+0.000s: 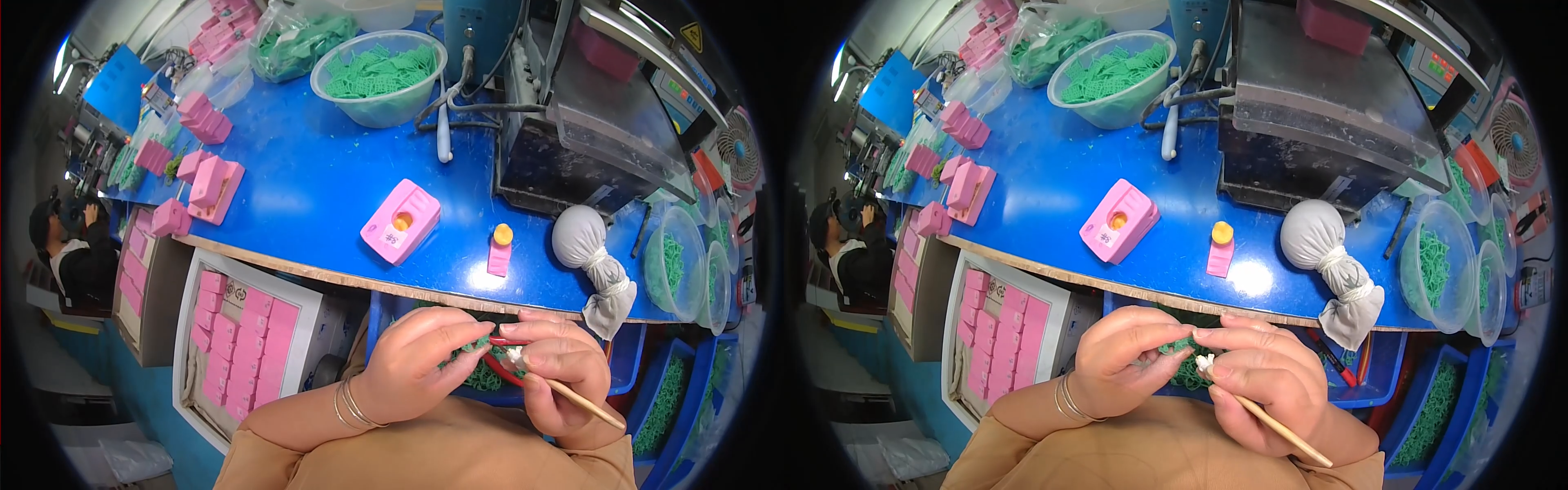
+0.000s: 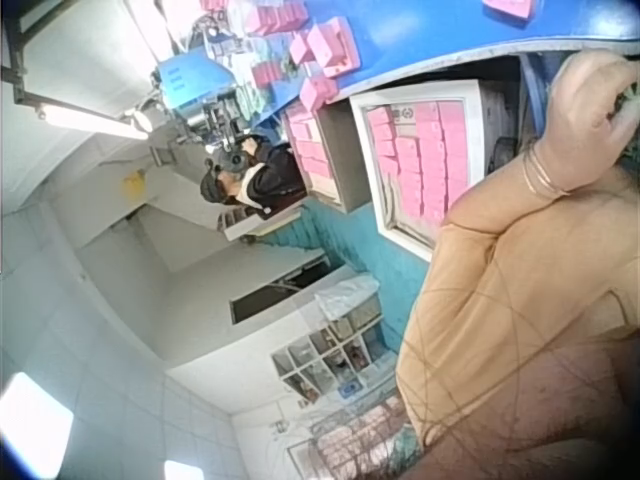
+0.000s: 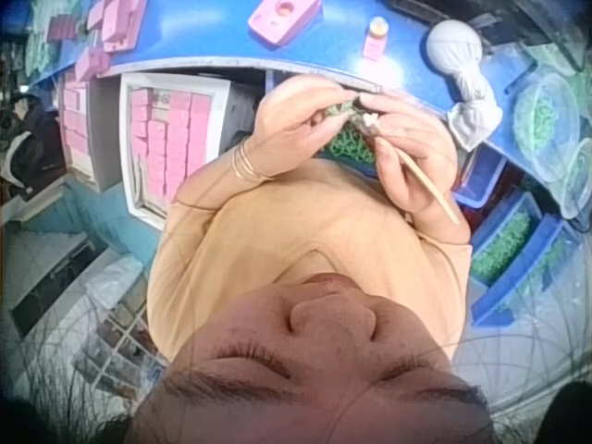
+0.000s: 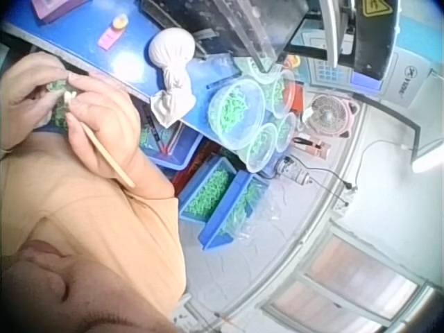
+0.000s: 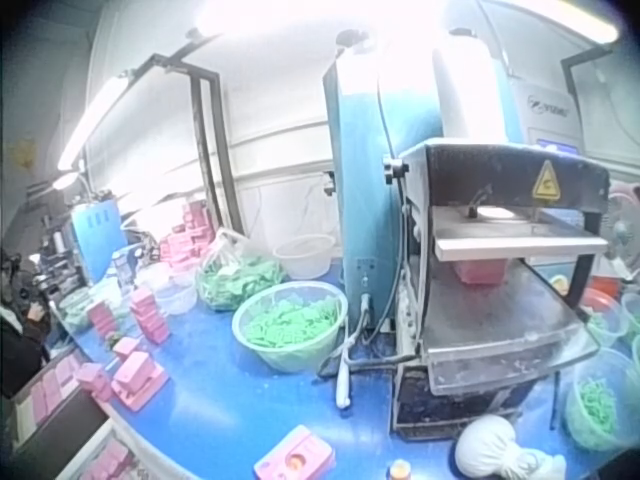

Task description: Assembling small green decorative wax components into yellow inserts within pink silicone molds at a production workstation.

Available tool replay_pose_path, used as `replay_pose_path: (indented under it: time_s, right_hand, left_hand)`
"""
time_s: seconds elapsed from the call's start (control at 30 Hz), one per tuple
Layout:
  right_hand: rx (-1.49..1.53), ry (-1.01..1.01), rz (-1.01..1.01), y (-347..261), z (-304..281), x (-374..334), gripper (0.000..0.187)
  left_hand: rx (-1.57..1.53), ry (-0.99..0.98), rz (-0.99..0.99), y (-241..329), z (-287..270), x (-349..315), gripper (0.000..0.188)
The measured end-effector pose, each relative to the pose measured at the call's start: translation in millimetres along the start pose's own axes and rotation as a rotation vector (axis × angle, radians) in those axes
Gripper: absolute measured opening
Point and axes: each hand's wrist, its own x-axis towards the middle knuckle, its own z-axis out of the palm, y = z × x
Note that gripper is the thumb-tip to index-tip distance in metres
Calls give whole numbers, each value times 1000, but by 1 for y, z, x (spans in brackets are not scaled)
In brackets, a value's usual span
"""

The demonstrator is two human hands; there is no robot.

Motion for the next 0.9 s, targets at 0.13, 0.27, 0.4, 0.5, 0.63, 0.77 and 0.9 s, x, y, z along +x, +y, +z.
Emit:
replay_pose_path:
  time_s: [0.13,0.27,0.4,0.5,0.63,0.77,0.9]
  right_hand:
    - [14,-7,2,1,2,-1,20]
    - [14,5,1,2,4,-2,19]
    - [17,9,2,2,5,-2,19]
    - [16,4,-1,2,5,-2,20]
    - [13,-6,4,2,5,-2,22]
    - [-4,-13,-14,3,6,-3,25]
    - [-20,-19,-24,3,7,-2,26]
  left_hand:
    - [9,-8,-6,-1,0,-1,33]
    - [15,-10,8,-1,0,-2,34]
    - [35,-6,48,-4,0,-2,34]
    - [29,-16,11,-1,-1,-2,35]
    - [32,-10,4,-1,-1,-2,35]
    - [65,-6,56,-3,-1,-2,36]
    - [79,2,78,-3,-1,-2,37]
